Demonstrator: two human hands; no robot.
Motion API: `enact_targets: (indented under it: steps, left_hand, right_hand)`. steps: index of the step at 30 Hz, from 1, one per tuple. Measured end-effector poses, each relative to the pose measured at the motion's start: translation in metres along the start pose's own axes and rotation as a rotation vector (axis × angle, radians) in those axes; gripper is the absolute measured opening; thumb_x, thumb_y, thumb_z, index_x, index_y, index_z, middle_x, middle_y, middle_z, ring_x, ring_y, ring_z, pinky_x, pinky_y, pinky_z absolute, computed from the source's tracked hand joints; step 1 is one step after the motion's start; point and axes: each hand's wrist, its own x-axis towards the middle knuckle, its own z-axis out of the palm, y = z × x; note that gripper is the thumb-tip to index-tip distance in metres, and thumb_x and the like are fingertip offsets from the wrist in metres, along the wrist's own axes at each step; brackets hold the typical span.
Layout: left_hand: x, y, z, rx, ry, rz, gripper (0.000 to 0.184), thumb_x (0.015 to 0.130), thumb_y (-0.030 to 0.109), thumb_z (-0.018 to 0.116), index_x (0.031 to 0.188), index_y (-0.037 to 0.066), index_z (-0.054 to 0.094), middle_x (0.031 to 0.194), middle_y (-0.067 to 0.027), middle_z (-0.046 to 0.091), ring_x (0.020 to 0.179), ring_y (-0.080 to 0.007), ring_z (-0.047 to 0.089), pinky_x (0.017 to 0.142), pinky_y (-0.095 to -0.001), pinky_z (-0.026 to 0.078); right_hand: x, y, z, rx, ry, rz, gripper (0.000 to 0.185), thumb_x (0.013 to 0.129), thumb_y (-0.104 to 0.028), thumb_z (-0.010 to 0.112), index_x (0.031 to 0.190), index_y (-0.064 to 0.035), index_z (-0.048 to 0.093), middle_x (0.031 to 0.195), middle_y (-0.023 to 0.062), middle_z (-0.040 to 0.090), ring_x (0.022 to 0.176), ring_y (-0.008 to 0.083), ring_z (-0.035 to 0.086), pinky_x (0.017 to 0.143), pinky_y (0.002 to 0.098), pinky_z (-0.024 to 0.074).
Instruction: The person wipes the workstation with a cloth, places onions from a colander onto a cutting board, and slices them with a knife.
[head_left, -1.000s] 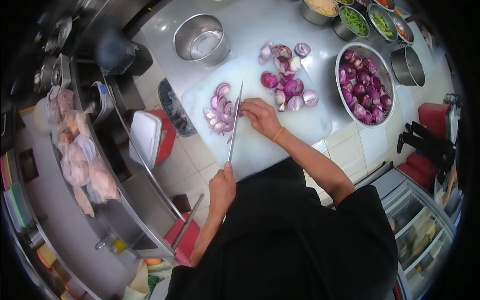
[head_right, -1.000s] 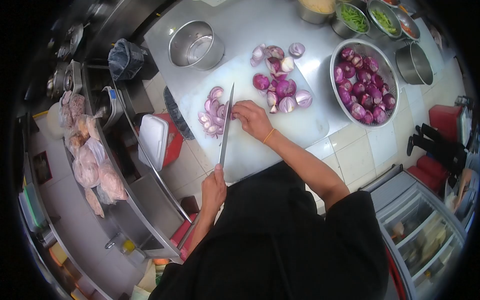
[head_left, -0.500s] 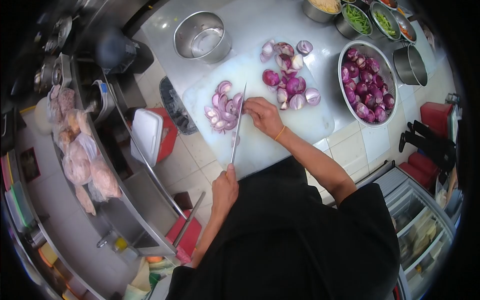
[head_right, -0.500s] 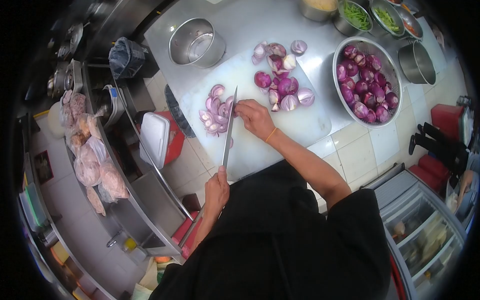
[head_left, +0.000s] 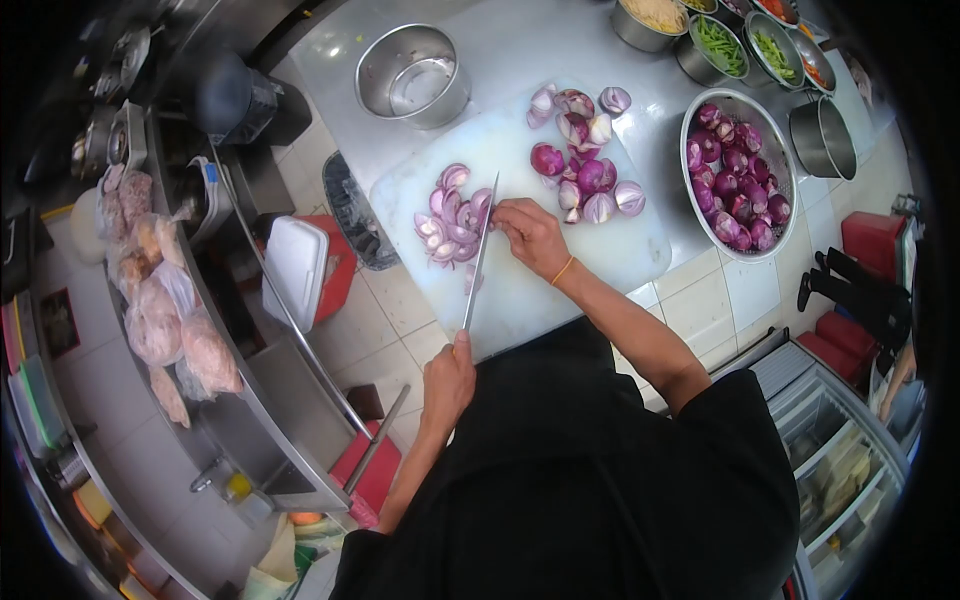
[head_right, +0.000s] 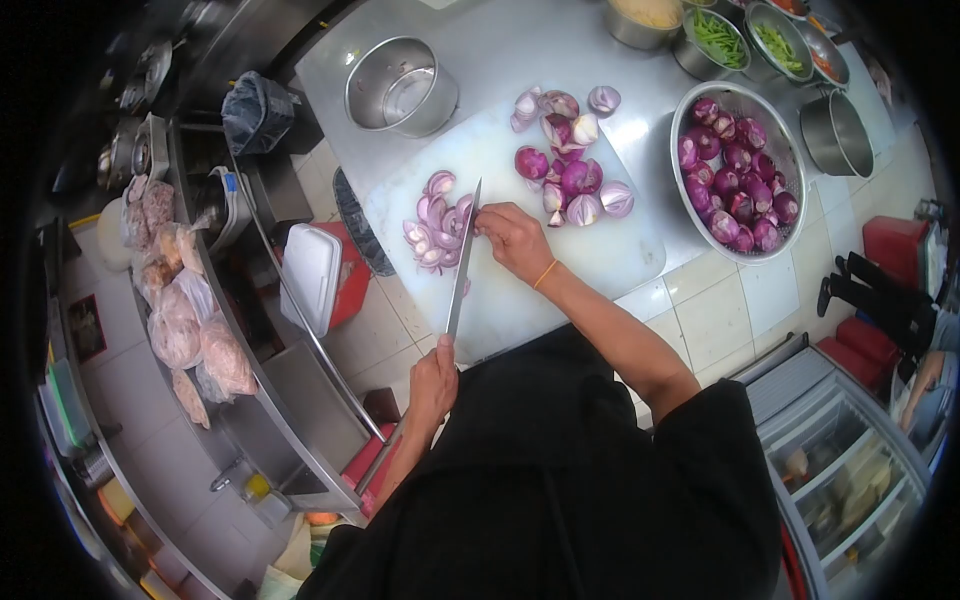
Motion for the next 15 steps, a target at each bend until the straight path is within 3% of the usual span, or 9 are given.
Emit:
enact_targets:
  steps: [6, 9, 12, 15]
  left_hand:
    - [0.033, 0.008, 0.006, -0.027, -0.029, 0.0, 0.069, 0.106, 0.047, 0.034, 0.083, -0.01, 0.065, 0.082, -0.0373, 0.062, 0.086, -0.0561, 0.06, 0.079, -0.0571, 0.046]
    - [0.033, 0.012, -0.006, -0.094, -0.023, -0.034, 0.07, 0.106, 0.049, 0.034, 0.084, -0.01, 0.064, 0.085, -0.0376, 0.063, 0.088, -0.0553, 0.059, 0.08, -0.0563, 0.045]
    - [0.018, 0.007, -0.012, -0.129, -0.058, -0.077, 0.07, 0.106, 0.049, 0.033, 0.085, -0.01, 0.065, 0.086, -0.0374, 0.063, 0.089, -0.0553, 0.059, 0.082, -0.0559, 0.045]
    - [0.011, -0.008, -0.001, -0.09, -0.105, -0.042, 0.07, 0.105, 0.049, 0.033, 0.085, -0.009, 0.065, 0.086, -0.037, 0.063, 0.089, -0.0554, 0.059, 0.082, -0.0552, 0.045]
  right_hand:
    - [0.0, 0.002, 0.004, -0.035, 0.005, -0.029, 0.022, 0.074, 0.01, 0.065, 0.092, -0.0023, 0.068, 0.097, 0.0095, 0.069, 0.088, 0.0272, 0.066, 0.075, 0.0363, 0.0567]
    - [0.011, 0.0, -0.006, -0.145, -0.152, -0.031, 0.029, 0.073, 0.011, 0.062, 0.098, -0.0034, 0.068, 0.104, 0.0097, 0.068, 0.097, 0.0276, 0.065, 0.076, 0.0381, 0.0567]
    - [0.051, -0.01, -0.031, -0.416, -0.095, -0.062, 0.036, 0.072, 0.009, 0.061, 0.104, -0.0036, 0.066, 0.111, 0.0132, 0.065, 0.103, 0.0315, 0.062, 0.081, 0.0405, 0.0555]
    - [0.076, 0.001, -0.052, -0.741, -0.266, -0.026, 0.039, 0.072, 0.006, 0.062, 0.11, -0.0029, 0.063, 0.112, 0.0173, 0.061, 0.104, 0.036, 0.059, 0.087, 0.043, 0.0535]
